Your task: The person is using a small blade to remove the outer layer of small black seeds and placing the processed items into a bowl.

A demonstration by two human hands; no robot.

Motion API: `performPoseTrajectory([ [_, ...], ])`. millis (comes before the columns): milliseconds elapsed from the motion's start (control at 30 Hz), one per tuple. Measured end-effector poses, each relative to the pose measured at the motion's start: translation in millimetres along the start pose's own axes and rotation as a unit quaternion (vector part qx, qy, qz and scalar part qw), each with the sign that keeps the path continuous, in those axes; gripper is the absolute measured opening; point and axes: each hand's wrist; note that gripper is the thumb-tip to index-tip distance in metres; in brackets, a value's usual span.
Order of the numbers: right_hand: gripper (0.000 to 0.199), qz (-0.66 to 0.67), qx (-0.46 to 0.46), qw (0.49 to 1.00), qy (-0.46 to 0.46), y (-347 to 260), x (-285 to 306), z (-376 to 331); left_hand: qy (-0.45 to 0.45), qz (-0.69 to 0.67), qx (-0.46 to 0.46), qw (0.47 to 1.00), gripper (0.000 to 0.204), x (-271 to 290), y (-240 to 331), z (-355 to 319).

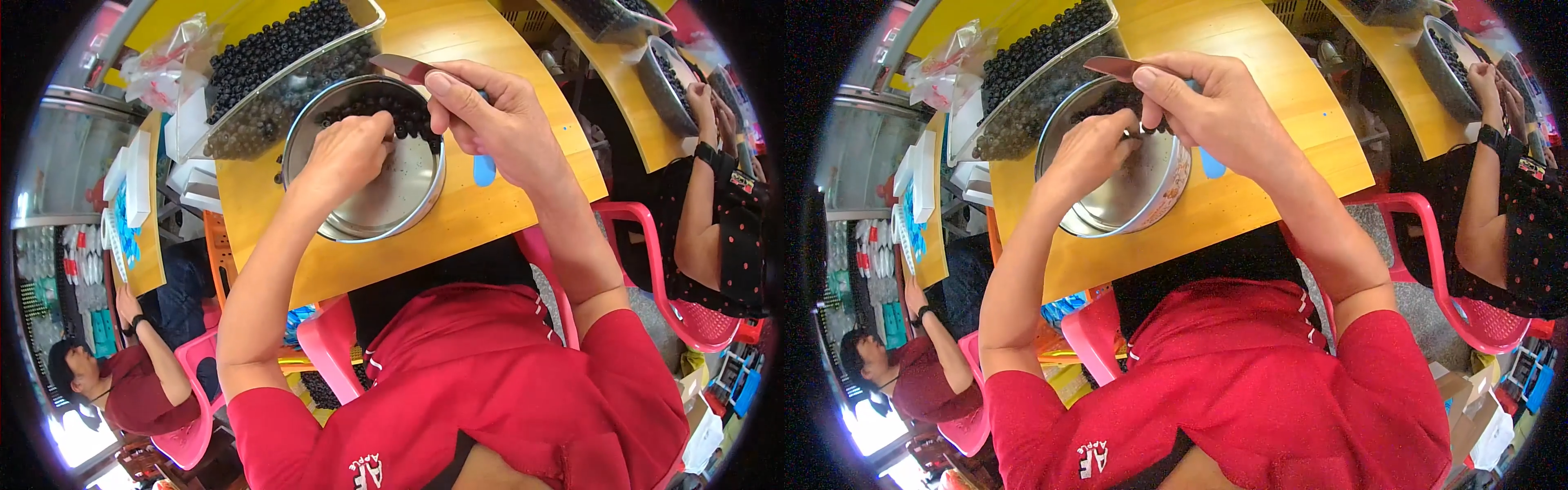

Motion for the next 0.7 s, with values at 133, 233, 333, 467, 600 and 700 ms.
performPoseTrajectory([
  [133,0.027,-0.005,-0.002,1.000,0.003,2.1,2.5,0.6,-0.007,-0.138,0.009,0.990,0.016,1.6,-4.7,-7.8],
  [233,0.027,0.004,-0.005,1.000,0.008,4.9,0.9,2.3,0.023,-0.207,0.028,0.978,0.017,17.7,-10.7,-15.0],
  [333,0.027,-0.028,-0.001,1.000,0.001,2.3,-0.6,3.9,0.046,-0.175,0.068,0.981,0.017,33.8,-10.8,-23.4],
  [467,0.028,-0.036,-0.005,0.999,-0.008,1.5,-5.6,2.9,0.009,0.063,0.027,0.998,0.019,28.3,-21.2,-30.8],
  [600,0.026,-0.037,-0.019,0.999,-0.020,0.3,-7.1,1.8,-0.023,0.088,0.028,0.995,0.021,18.6,-17.1,-32.2],
  [700,0.026,-0.047,-0.011,0.999,-0.017,2.2,-8.7,1.2,0.015,-0.038,0.013,0.999,0.023,19.5,-13.5,-31.7],
])
Point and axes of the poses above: each hand's wrist, its own z-axis towards the middle knuckle, its own x-axis out of the back of the hand, y = z × x, and after that the axes turned 10 degrees about x, right-handed
